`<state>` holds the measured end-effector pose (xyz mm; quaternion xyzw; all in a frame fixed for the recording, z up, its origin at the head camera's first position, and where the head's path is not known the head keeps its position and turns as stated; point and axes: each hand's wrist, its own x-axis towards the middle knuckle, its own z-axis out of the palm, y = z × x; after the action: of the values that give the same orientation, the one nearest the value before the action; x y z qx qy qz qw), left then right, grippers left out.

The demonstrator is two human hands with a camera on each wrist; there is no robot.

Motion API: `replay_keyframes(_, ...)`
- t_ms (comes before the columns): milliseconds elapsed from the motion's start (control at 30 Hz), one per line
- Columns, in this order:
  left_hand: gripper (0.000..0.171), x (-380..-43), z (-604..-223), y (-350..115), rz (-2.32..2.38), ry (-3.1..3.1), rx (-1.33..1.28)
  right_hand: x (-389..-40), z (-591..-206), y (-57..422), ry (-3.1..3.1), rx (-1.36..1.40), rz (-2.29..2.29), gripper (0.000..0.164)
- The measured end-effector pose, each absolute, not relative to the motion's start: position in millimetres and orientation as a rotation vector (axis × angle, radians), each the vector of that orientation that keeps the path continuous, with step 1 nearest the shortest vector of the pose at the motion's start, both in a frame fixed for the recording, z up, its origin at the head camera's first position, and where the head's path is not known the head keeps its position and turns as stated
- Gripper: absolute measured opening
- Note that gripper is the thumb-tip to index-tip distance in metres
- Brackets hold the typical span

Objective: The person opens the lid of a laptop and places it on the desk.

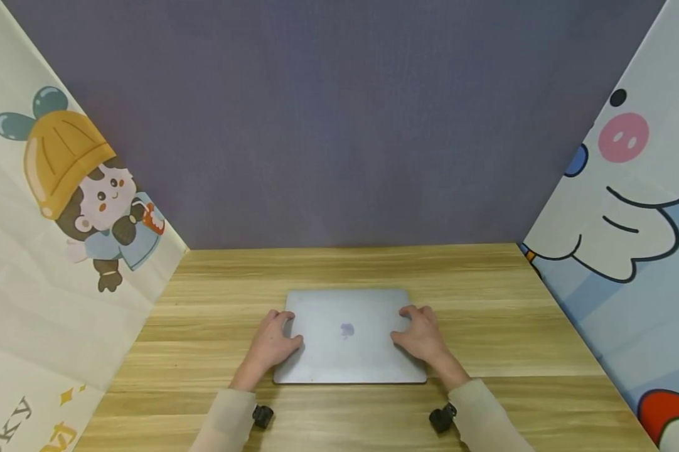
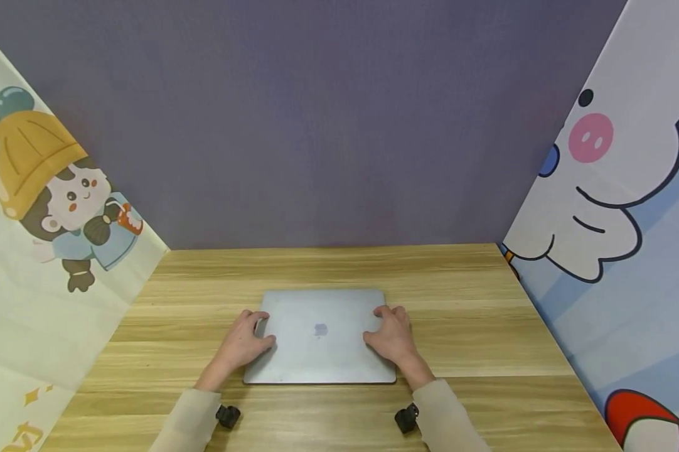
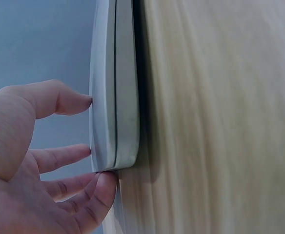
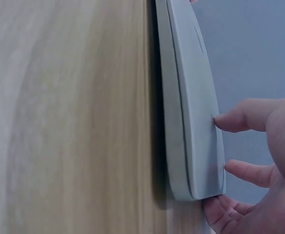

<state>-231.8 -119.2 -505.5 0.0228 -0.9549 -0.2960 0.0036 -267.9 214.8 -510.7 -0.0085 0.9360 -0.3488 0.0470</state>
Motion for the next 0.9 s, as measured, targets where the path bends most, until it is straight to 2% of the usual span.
replay_keyframes(900,0.057,-230,-507,-95,-0.913,-2.985,0.027,-261,-507,240,2.872,-0.085,-1.044,0.057)
